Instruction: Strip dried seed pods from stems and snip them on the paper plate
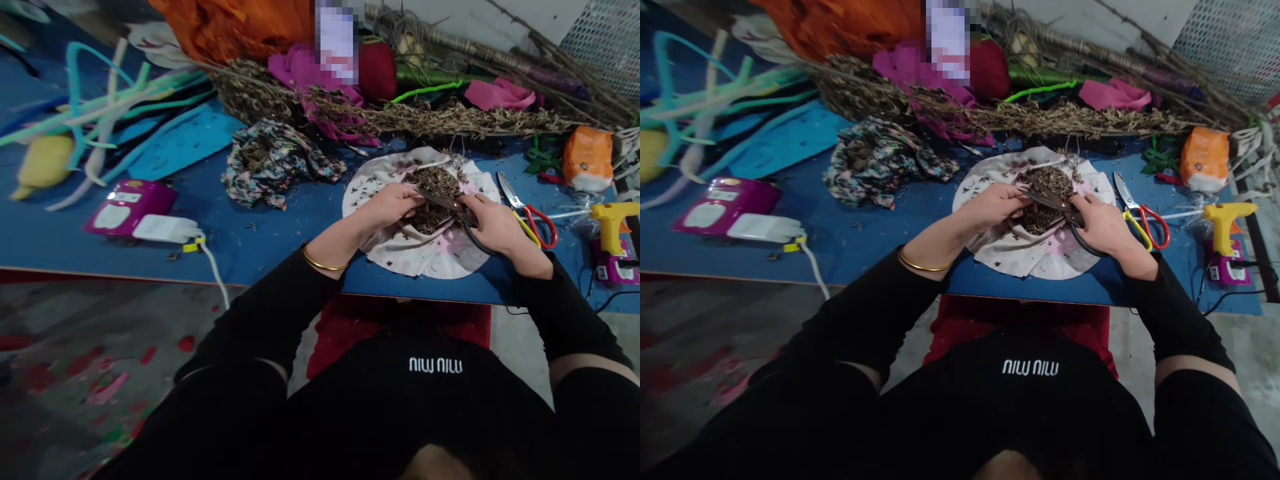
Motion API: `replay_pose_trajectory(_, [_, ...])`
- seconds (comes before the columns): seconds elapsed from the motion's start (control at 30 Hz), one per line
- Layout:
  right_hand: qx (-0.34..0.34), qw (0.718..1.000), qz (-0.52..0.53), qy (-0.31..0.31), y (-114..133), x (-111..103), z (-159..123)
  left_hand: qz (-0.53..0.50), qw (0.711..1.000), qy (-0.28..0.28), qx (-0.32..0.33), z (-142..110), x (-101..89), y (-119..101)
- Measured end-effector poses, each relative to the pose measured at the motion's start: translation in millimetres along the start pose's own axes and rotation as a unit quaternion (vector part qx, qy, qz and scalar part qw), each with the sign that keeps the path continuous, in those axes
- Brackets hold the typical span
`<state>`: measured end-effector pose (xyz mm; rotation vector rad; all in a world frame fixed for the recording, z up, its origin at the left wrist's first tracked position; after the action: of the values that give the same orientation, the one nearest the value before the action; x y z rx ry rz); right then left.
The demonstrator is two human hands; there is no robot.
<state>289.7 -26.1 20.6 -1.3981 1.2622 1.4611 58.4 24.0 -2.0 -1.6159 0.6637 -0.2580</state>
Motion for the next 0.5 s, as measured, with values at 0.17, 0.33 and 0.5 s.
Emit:
replay_pose_trajectory(0.17, [-0.005, 1.000, 0.001, -0.007, 1, 1, 0, 0.006, 1.000, 0.008, -0.023, -2, 0.7, -3])
replay_pose_trajectory(0.33, [0.003, 1.000, 0.002, 0.009, 2, 3, 0, -0.011, 0.999, -0.009, -0.040, -4, 2.3, -9])
replay_pose_trajectory(0.5, [0.012, 1.000, -0.006, 0.013, 2, 4, 1, -0.045, 0.998, -0.015, -0.051, -4, 2.7, -11])
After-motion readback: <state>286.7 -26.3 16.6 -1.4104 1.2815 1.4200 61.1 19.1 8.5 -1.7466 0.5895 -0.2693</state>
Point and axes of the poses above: each hand's wrist, its own z-axis towards the middle knuckle, its own x-axis out of the palm, y = z × x, the point moved 3 cm from there along z, towards the middle knuckle, and after that the axes turned 6 degrees about x, right-handed, at the moved point
